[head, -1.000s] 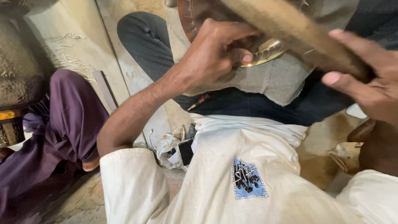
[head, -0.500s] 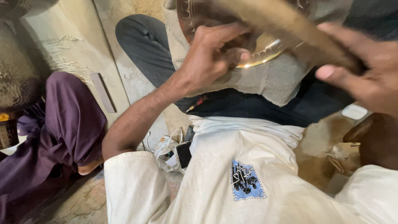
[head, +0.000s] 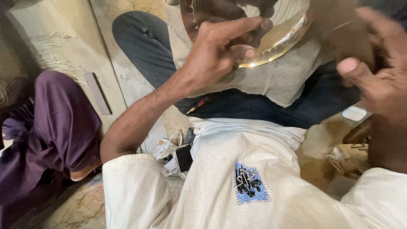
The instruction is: The person sits cross-legged with a brass plate on a cloth pad on their lap, holding a punch against the plate's decorated rim with one hand while repeatedly striking it with a hammer held in the other hand, working around the rim to shape or emboss the brass.
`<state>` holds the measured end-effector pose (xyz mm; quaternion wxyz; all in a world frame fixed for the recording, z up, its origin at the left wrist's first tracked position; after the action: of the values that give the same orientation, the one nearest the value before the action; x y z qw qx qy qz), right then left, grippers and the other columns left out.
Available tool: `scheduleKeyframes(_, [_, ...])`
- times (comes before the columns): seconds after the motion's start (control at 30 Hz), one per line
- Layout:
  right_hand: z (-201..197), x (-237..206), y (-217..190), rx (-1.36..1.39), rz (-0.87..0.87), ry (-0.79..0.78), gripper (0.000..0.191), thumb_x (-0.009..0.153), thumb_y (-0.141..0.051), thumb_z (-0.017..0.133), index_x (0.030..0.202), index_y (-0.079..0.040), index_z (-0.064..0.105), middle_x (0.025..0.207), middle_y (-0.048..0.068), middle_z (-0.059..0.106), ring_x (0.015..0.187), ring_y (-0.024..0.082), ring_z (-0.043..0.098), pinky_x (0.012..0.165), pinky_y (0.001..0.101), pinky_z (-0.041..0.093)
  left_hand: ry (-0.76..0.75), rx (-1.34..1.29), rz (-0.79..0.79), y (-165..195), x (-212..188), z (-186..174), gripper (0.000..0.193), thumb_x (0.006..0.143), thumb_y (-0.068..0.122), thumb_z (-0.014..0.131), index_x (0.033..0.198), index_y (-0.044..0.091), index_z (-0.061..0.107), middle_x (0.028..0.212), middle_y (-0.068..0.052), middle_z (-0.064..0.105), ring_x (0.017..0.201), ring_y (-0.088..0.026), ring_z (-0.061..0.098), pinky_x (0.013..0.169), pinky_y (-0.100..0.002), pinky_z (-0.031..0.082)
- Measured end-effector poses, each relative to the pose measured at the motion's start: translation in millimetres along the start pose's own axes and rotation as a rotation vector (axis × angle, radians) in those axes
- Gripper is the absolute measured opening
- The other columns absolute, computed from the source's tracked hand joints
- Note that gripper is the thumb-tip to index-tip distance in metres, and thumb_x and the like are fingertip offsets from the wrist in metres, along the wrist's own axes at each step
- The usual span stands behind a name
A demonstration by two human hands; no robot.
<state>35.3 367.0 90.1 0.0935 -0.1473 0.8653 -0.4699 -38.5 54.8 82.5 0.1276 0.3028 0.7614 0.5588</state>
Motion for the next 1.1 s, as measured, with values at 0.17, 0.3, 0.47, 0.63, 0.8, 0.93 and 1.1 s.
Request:
scheduleKeyframes(0.17, [10.1,3.3,6.3,0.19,0.222,0.074,0.063,0.096,-0.016,0.073,0.151,0.003,0.047,0.105,0.022,0.067,0.071,0.025,0.064,0.061,0.0308,0.052,-0.009,0.047,-0.025,-3.3,-0.2,0.5,0.047,0.101,0.016,0.077,0.141,-0.001,0.06,0.123,-0.017,0.075,0.105,-0.023,0.079,0.089,-0.034,0.068])
scheduleKeyframes(0.3, [9.2,6.7,6.2,0.145,0.119,0.065,0.063,0.098,-0.018,0.074,0.151,0.002,0.047,0.102,0.023,0.067,0.074,0.025,0.064,0.066,0.0316,0.053,-0.024,0.103,-0.071,-6.8,-0.3,2.1,0.046,0.1,0.018,0.078,0.139,-0.001,0.062,0.113,-0.015,0.078,0.1,-0.022,0.08,0.083,-0.035,0.066])
scheduleKeyframes(0.47, [3.7,13.1,-1.6,0.262,0.109,0.075,0.062,0.098,-0.022,0.073,0.15,-0.001,0.048,0.099,0.018,0.067,0.071,0.02,0.063,0.06,0.0272,0.053,-0.016,0.076,-0.018,-3.7,-0.2,1.2,0.048,0.101,0.017,0.079,0.141,-0.003,0.059,0.119,-0.017,0.076,0.103,-0.024,0.079,0.088,-0.035,0.066])
scheduleKeyframes(0.63, [7.8,20.0,-20.6,0.226,0.039,0.091,0.064,0.098,-0.022,0.071,0.151,-0.001,0.042,0.106,0.021,0.066,0.074,0.02,0.066,0.056,0.0269,0.052,-0.021,0.064,-0.031,-1.3,-0.7,-0.2,0.048,0.1,0.013,0.078,0.141,-0.004,0.059,0.122,-0.018,0.076,0.105,-0.024,0.08,0.09,-0.035,0.066])
scheduleKeyframes(0.8, [1.8,18.8,-24.6,-0.016,-0.023,0.024,0.061,0.097,-0.019,0.072,0.15,0.001,0.047,0.111,0.024,0.066,0.08,0.026,0.067,0.061,0.0307,0.054,-0.018,0.057,-0.007,-0.5,0.9,0.5,0.046,0.1,0.01,0.076,0.142,-0.004,0.059,0.126,-0.019,0.074,0.108,-0.025,0.079,0.091,-0.034,0.066])
scheduleKeyframes(0.93, [2.7,11.0,-10.6,-0.015,0.065,0.005,0.064,0.1,-0.024,0.074,0.155,-0.002,0.05,0.11,0.021,0.069,0.075,0.023,0.069,0.058,0.0275,0.054,-0.026,0.074,-0.003,-1.0,2.4,0.9,0.046,0.099,0.009,0.078,0.14,-0.004,0.06,0.122,-0.019,0.075,0.104,-0.024,0.079,0.088,-0.034,0.066])
scheduleKeyframes(1.1, [8.3,-4.0,13.1,-0.199,0.016,0.085,0.063,0.102,-0.021,0.074,0.158,-0.004,0.048,0.132,0.027,0.066,0.11,0.032,0.071,0.092,0.0409,0.059,-0.054,0.062,-0.039,-2.7,0.9,1.7,0.043,0.099,0.006,0.077,0.139,0.0,0.063,0.112,-0.015,0.078,0.097,-0.02,0.08,0.082,-0.033,0.065])
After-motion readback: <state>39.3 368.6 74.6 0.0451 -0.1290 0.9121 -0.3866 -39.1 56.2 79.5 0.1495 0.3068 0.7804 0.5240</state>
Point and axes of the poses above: each hand's wrist, its own x-axis towards the middle knuckle, its own z-axis out of the palm, y = z × x, the point moved 3 cm from there along x, towards the middle knuckle
